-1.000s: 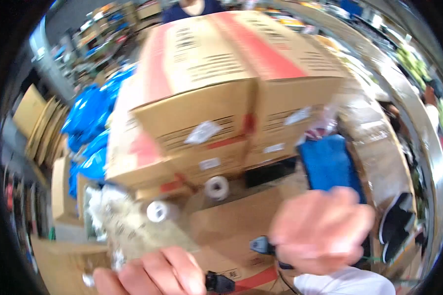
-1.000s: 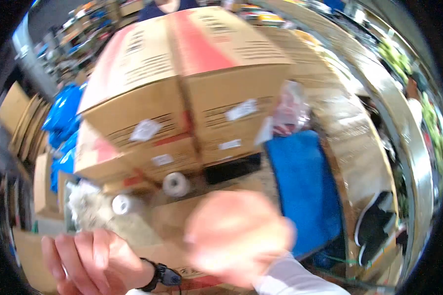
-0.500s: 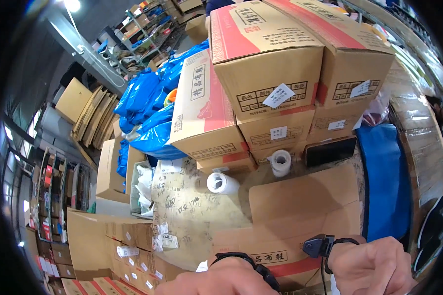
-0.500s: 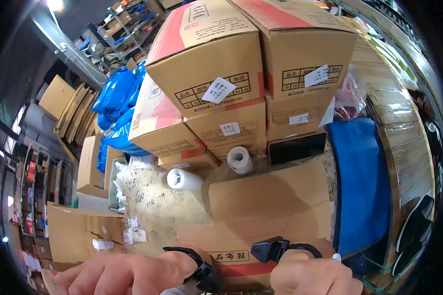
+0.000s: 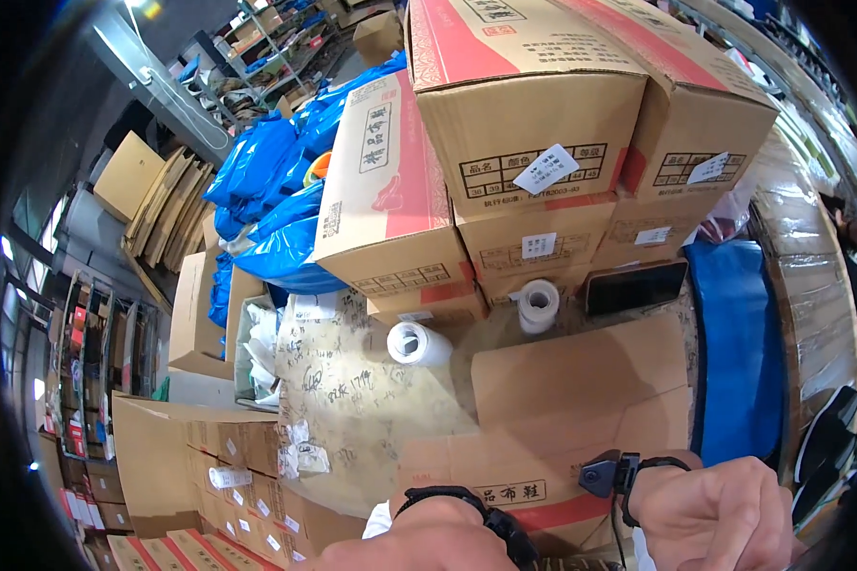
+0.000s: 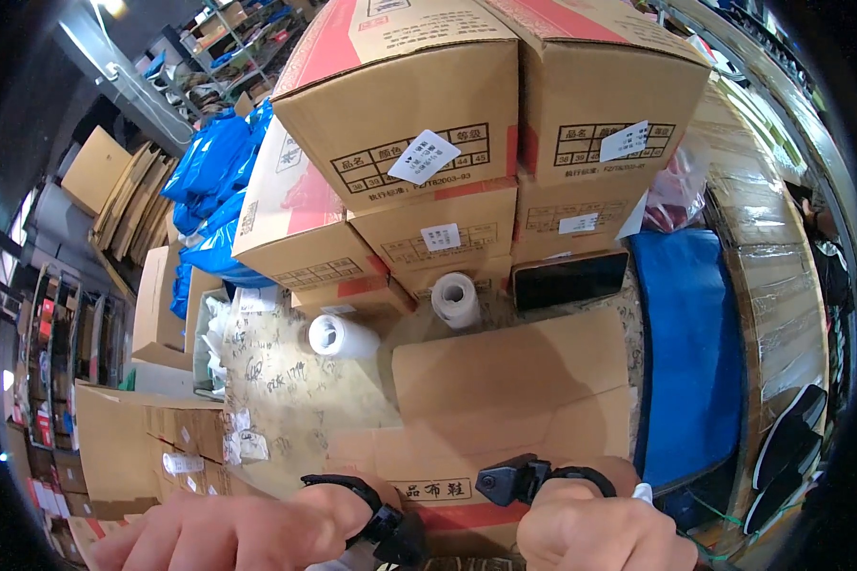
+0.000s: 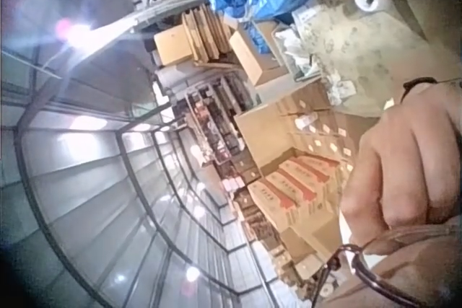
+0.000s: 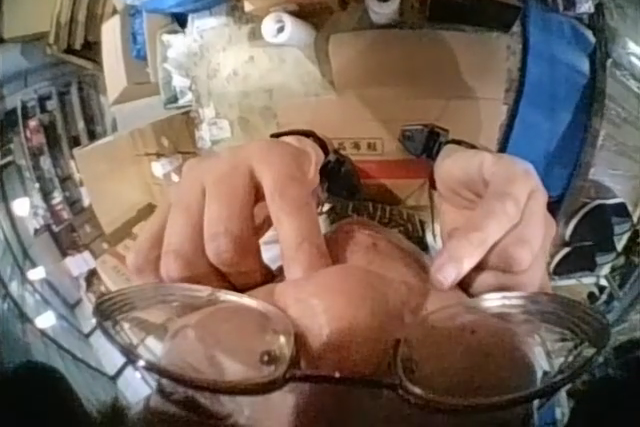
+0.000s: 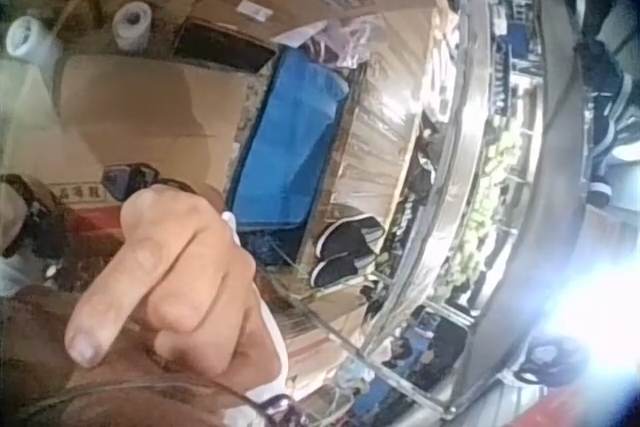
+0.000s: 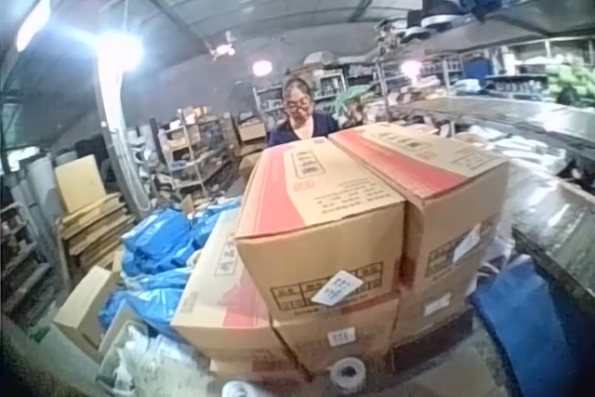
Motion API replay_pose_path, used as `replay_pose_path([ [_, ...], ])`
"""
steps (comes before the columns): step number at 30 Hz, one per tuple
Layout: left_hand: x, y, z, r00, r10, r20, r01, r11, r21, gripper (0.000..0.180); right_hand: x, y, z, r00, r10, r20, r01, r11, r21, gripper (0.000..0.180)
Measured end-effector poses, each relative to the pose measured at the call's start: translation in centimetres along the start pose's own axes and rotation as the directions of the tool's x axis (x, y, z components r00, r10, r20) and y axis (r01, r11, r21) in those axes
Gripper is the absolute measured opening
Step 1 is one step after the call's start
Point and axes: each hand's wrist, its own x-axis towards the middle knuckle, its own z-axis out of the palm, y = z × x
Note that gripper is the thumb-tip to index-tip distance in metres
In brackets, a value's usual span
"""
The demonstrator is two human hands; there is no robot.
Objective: The recorder inspects, bags, and boxes pairs of black shoes in a manufacturing facility.
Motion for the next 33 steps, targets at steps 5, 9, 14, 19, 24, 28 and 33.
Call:
replay_pose_path([
  [5, 0.1, 0.1, -0.7, 0.985, -0.118, 0.125, 0.132, 0.986, -0.107, 0.017, 0.5, -0.4, -0.9, 0.995, -0.087, 0.047, 0.086, 0.996, 0.031, 0.030],
  [9, -0.1, -2.0, -2.3, 0.979, -0.022, 0.205, 0.056, 0.985, -0.162, 0.017, -0.4, -0.8, -1.3, 0.999, -0.034, 0.025, 0.036, 0.997, -0.074, 0.028],
  [14, 1.2, -3.3, -0.3, 0.935, 0.337, 0.106, -0.340, 0.941, 0.003, 0.022, 1.0, -1.7, -0.1, 0.986, -0.124, 0.109, 0.151, 0.944, -0.294, 0.018],
  [19, 1.3, -3.3, -2.8, 0.906, 0.269, -0.326, -0.260, 0.963, 0.071, 0.019, 0.6, -2.1, -2.0, 0.959, 0.149, 0.242, -0.029, 0.899, -0.438, 0.034],
  [24, 0.9, -2.4, -2.7, 0.876, 0.391, -0.282, -0.243, 0.863, 0.443, 0.045, -0.2, -1.1, -1.5, 0.999, -0.004, 0.046, 0.028, 0.839, -0.543, 0.034],
  [28, 0.7, -2.8, -3.0, 0.896, 0.352, -0.272, -0.232, 0.891, 0.390, 0.055, 0.3, -1.2, -2.5, 0.996, 0.042, 0.076, 0.008, 0.825, -0.565, 0.033],
  [33, 0.8, -1.8, -2.3, 0.914, 0.340, -0.220, -0.265, 0.913, 0.312, 0.052, 0.5, -0.7, -2.3, 0.994, 0.068, 0.090, -0.010, 0.845, -0.535, 0.033],
])
